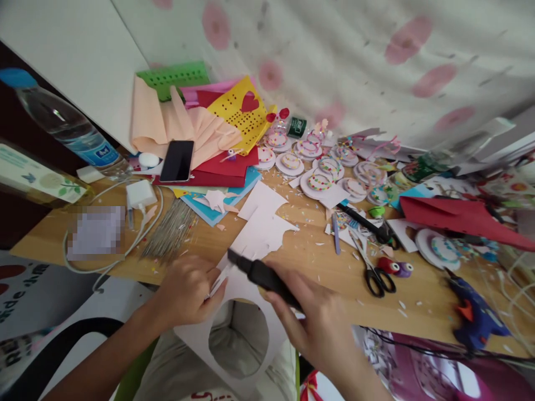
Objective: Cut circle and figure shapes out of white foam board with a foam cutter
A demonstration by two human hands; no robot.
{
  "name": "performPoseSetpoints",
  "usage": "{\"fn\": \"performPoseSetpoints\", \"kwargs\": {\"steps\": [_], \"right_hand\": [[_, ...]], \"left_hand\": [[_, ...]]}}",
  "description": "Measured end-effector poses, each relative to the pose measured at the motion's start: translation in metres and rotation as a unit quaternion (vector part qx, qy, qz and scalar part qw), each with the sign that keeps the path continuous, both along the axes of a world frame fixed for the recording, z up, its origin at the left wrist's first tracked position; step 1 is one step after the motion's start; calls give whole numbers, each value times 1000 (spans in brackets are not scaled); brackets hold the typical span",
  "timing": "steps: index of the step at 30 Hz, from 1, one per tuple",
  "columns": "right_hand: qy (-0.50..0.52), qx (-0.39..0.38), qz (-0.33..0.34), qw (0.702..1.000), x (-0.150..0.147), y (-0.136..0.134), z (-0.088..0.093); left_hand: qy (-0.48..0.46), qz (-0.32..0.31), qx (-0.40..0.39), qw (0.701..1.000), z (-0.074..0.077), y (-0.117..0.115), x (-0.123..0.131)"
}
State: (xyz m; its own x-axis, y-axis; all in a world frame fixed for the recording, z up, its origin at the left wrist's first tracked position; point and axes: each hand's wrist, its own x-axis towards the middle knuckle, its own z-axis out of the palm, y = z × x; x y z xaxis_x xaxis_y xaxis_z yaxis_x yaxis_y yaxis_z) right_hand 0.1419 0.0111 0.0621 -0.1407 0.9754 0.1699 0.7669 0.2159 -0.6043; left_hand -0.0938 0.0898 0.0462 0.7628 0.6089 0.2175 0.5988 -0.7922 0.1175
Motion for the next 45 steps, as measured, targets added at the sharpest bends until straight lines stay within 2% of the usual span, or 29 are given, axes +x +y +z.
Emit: {"fn": "performPoseSetpoints", "kwargs": {"steps": [2, 5, 10, 12, 15, 17, 21, 24, 26, 27, 29, 31, 33, 35, 37, 39, 42, 45], "right_hand": [[-83, 13, 45, 995, 4, -9, 13], [-139, 36, 58, 988, 3, -15, 24], [-164, 40, 42, 985, 2, -10, 21], [-193, 56, 0, 980, 8, -5, 13], [-248, 76, -133, 957, 24, 2, 1], [-231, 57, -181, 954, 32, 4, -3], [-37, -30, -122, 991, 28, 5, -4], [141, -85, -104, 981, 8, 13, -9], [261, -140, -100, 950, -9, 23, -18], [324, -173, -94, 925, -18, 28, -23], [460, -220, -81, 856, -35, 39, -33], [551, -221, -87, 800, -49, 47, -42], [584, -206, -95, 779, -58, 52, -46], [581, -201, -91, 783, -63, 54, -47], [559, -196, -80, 802, -65, 54, -44], [498, -180, -73, 845, -65, 53, -40], [354, -126, -92, 922, -57, 50, -33], [232, -65, -114, 964, -38, 42, -26]], "left_hand": [[-17, -8, 3, 1000, -3, -1, 1], [-26, -17, 6, 999, -6, 0, 1], [-26, -18, 9, 999, -6, 1, -1], [-27, -22, 6, 999, -8, 0, -2], [-34, -19, 3, 999, -12, -4, -5], [-47, -13, 3, 999, -15, -5, -7], [-68, -10, 7, 998, -20, -4, -9], [-81, -34, 19, 996, -24, 0, -10], [-84, -66, 22, 994, -26, 2, -10], [-83, -80, 21, 993, -26, 3, -9], [-82, -86, 14, 993, -25, 3, -9], [-77, -51, -11, 996, -18, 3, -8], [-68, -4, -66, 995, -8, 2, -7], [-61, 21, -132, 989, 4, 2, -7], [-60, 34, -168, 983, 13, 1, -4], [-56, 52, -160, 984, 16, 1, -1], [-38, 62, -123, 990, 14, 0, 4], [-30, 51, -108, 992, 11, -1, 5]]}}
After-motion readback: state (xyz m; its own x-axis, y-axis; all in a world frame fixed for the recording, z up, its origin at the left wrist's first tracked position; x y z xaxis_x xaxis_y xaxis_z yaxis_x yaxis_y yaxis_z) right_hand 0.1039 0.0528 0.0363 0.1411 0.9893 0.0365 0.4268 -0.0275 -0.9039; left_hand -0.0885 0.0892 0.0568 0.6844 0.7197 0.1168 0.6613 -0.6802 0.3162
